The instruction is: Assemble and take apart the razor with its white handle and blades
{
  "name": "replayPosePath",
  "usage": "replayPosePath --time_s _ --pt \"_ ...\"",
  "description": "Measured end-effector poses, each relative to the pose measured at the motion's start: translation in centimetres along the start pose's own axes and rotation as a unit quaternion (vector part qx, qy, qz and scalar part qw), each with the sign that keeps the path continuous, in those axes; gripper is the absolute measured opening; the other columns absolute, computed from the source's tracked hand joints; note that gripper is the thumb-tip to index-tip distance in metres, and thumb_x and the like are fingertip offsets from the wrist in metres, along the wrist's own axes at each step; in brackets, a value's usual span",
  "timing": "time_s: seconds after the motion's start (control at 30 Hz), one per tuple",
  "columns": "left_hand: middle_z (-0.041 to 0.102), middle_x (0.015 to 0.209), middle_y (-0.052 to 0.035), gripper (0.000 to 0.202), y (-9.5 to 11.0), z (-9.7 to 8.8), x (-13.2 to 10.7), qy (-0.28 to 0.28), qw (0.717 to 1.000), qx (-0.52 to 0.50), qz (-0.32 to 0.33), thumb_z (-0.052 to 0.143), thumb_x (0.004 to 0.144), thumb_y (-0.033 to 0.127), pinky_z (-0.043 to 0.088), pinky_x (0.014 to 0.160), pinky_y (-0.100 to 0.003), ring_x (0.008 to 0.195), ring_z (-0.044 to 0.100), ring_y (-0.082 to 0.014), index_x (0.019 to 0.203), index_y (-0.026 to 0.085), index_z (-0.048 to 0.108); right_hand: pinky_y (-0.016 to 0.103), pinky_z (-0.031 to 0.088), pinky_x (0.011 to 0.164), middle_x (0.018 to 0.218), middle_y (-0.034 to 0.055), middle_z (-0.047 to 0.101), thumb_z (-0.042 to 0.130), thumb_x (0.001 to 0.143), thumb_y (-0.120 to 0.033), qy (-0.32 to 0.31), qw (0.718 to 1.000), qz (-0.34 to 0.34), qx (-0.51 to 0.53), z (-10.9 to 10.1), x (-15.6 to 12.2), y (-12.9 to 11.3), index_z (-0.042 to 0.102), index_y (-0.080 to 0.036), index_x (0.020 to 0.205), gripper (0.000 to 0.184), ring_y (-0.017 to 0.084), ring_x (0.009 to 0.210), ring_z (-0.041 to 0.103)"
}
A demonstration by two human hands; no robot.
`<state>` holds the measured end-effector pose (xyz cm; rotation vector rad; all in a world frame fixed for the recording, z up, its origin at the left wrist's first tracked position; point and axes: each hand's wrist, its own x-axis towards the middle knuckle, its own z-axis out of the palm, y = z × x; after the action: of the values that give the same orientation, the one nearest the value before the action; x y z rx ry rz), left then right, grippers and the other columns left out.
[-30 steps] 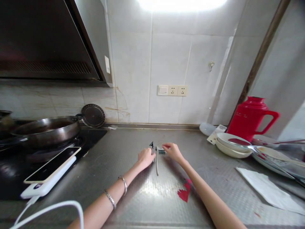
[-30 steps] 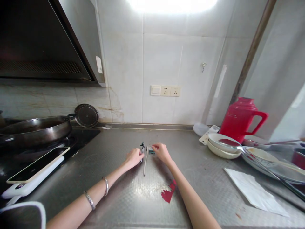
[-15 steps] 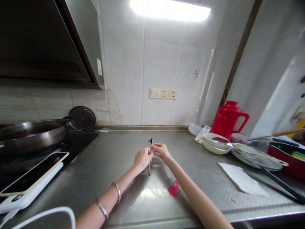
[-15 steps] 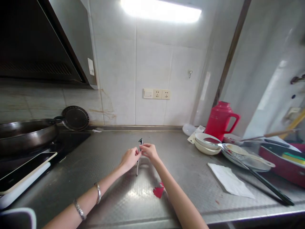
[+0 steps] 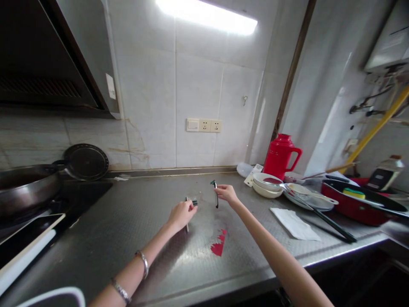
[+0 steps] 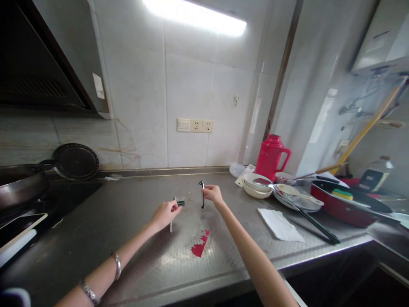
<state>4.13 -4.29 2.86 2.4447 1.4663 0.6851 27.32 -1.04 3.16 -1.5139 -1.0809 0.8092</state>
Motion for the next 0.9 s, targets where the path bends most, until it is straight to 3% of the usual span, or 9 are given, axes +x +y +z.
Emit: replayPosePath --time_s 0.17,0.3,0.47,0.63,0.9 --pt "0.068 0.074 -0.0051 0.027 -0.7 0.3 0.0 -0.022 0.997 0.048 -0.055 0.045 0.081 0.037 0.035 0.055 -0.023 0.071 0.063 -0.0185 0.07 0.019 0.063 0.017 0.046 0.052 0.067 0.006 0.065 0.063 0.065 -0.024 0.057 0.989 0.006 -0.139 -5.8 2.4 1.9 0.069 -0.006 0.088 0.029 0.011 0.058 0.059" --pt "0.069 0.079 -0.0075 0.031 -0.9 0.2 0.2 -0.043 0.993 0.086 -0.075 0.045 0.081 0.041 0.041 0.06 -0.026 0.078 0.065 -0.0222 0.072 0.019 0.064 0.017 0.042 0.049 0.053 0.0042 0.061 0.064 0.062 -0.021 0.061 0.966 0.003 -0.253 -8.5 2.9 3.2 0.071 -0.008 0.07 0.017 0.013 0.053 0.059" --pt "0.07 0.087 -0.0114 0.033 -0.6 0.1 0.4 -0.058 0.985 0.133 -0.092 0.046 0.079 0.044 0.045 0.066 -0.03 0.083 0.065 -0.0251 0.078 0.018 0.066 0.019 0.04 0.051 0.053 0.0068 0.063 0.064 0.06 -0.019 0.062 0.933 -0.002 -0.355 -9.3 2.8 4.4 0.071 -0.009 0.065 0.013 0.016 0.058 0.061" --pt "0.069 0.091 -0.0146 0.034 -0.4 0.6 0.6 -0.08 0.98 0.153 -0.102 0.045 0.078 0.041 0.048 0.067 -0.033 0.086 0.065 -0.0276 0.086 0.017 0.067 0.02 0.041 0.057 0.07 0.0129 0.069 0.062 0.063 -0.019 0.066 0.908 -0.013 -0.415 -9.3 2.8 4.8 0.071 -0.009 0.073 0.017 0.02 0.071 0.064" --pt "0.069 0.094 -0.0143 0.03 -0.8 1.1 0.6 -0.093 0.976 0.165 -0.11 0.044 0.079 0.033 0.047 0.069 -0.03 0.088 0.065 -0.0255 0.089 0.016 0.067 0.022 0.042 0.063 0.082 0.0166 0.069 0.06 0.063 -0.015 0.07 0.893 -0.011 -0.444 -9.2 2.4 4.6 0.071 -0.01 0.077 0.018 0.023 0.081 0.065"
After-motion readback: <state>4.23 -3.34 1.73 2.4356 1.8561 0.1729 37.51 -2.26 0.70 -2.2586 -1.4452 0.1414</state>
